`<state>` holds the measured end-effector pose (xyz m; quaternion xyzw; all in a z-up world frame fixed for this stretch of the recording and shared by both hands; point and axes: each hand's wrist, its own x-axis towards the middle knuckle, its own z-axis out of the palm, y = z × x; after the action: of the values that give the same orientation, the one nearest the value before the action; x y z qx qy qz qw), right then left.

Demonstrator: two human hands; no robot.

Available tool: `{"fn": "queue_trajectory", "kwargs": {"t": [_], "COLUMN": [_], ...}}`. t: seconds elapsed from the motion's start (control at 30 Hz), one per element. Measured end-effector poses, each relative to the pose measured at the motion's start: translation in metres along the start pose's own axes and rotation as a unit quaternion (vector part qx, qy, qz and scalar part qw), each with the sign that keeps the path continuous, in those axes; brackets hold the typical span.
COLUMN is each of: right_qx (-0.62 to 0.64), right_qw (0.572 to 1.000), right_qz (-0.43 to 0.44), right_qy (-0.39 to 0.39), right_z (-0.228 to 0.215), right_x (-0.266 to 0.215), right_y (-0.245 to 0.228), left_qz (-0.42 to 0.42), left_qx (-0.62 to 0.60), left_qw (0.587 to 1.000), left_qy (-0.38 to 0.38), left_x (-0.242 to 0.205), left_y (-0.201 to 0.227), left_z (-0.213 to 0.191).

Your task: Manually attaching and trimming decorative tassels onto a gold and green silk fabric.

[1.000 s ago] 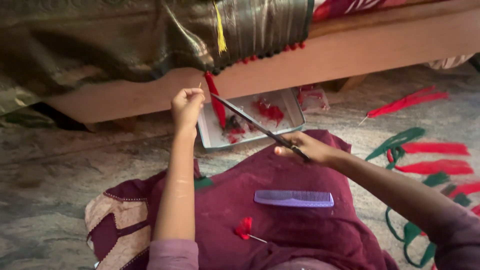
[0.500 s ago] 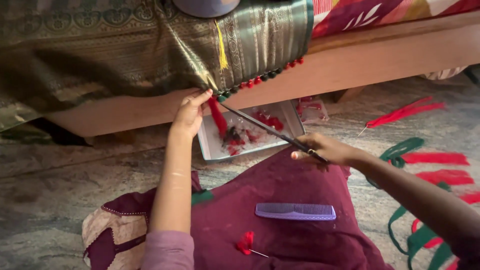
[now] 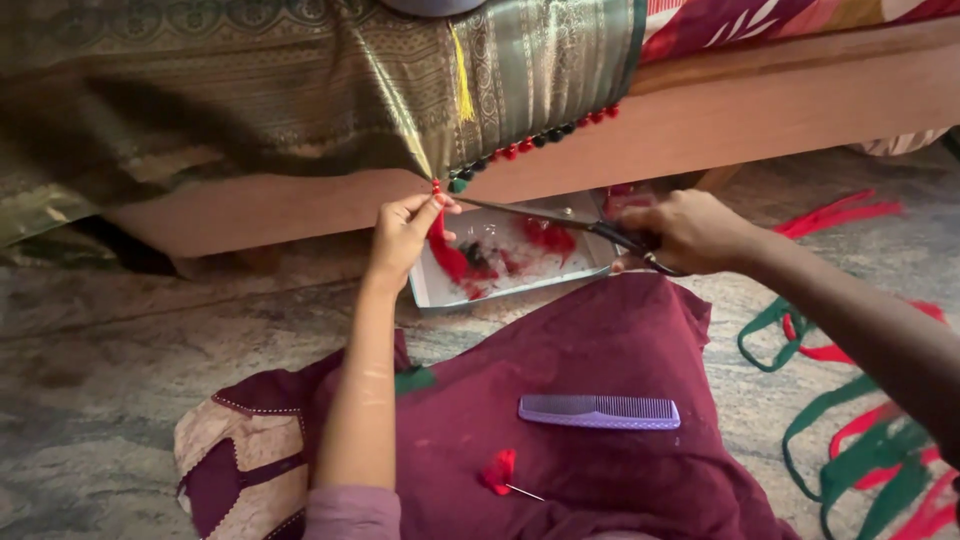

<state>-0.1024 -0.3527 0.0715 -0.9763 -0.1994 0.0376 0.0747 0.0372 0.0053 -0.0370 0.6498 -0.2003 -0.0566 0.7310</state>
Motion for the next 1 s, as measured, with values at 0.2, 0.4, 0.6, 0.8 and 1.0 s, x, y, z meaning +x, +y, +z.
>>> {"fn": "queue_trajectory", "kwargs": {"t": [0.2,0.4,0.6,0.8,1.0], "right_qx": [-0.009,-0.085,-0.115,-0.111,-0.116], "right_qw": [1.0,0.996,0.992,0.991,0.988], "right_qz": [0.008,-0.003,0.002,-0.054,-0.023], "right_qy": [0.025,-0.018,-0.057,-0.041,-0.097], "right_z": [-0.018,-0.015,-0.018,-0.019,-0.022], "right_x": [0.008,0.025,0.044,0.052,0.054], "right_y": [-0.005,-0.001,0.0,0.006,0.007], "left_qz": [0.003,0.006,-0.019,-0.008,-0.011], "left_qx": [-0.031,-0.04,-0.044,-0.058,-0.05], "left_qw": [0.999,0.999,0.996,0.993,0.993], "left_qy": [0.01,0.032,0.073,0.101,0.102], "left_x": [-0.012,-0.019,-0.023,-0.022,-0.024], "left_y": [-0.001,0.003,0.006,-0.002,0.002], "left_z": [0.007,0.016,0.023,0.026,0.029]}}
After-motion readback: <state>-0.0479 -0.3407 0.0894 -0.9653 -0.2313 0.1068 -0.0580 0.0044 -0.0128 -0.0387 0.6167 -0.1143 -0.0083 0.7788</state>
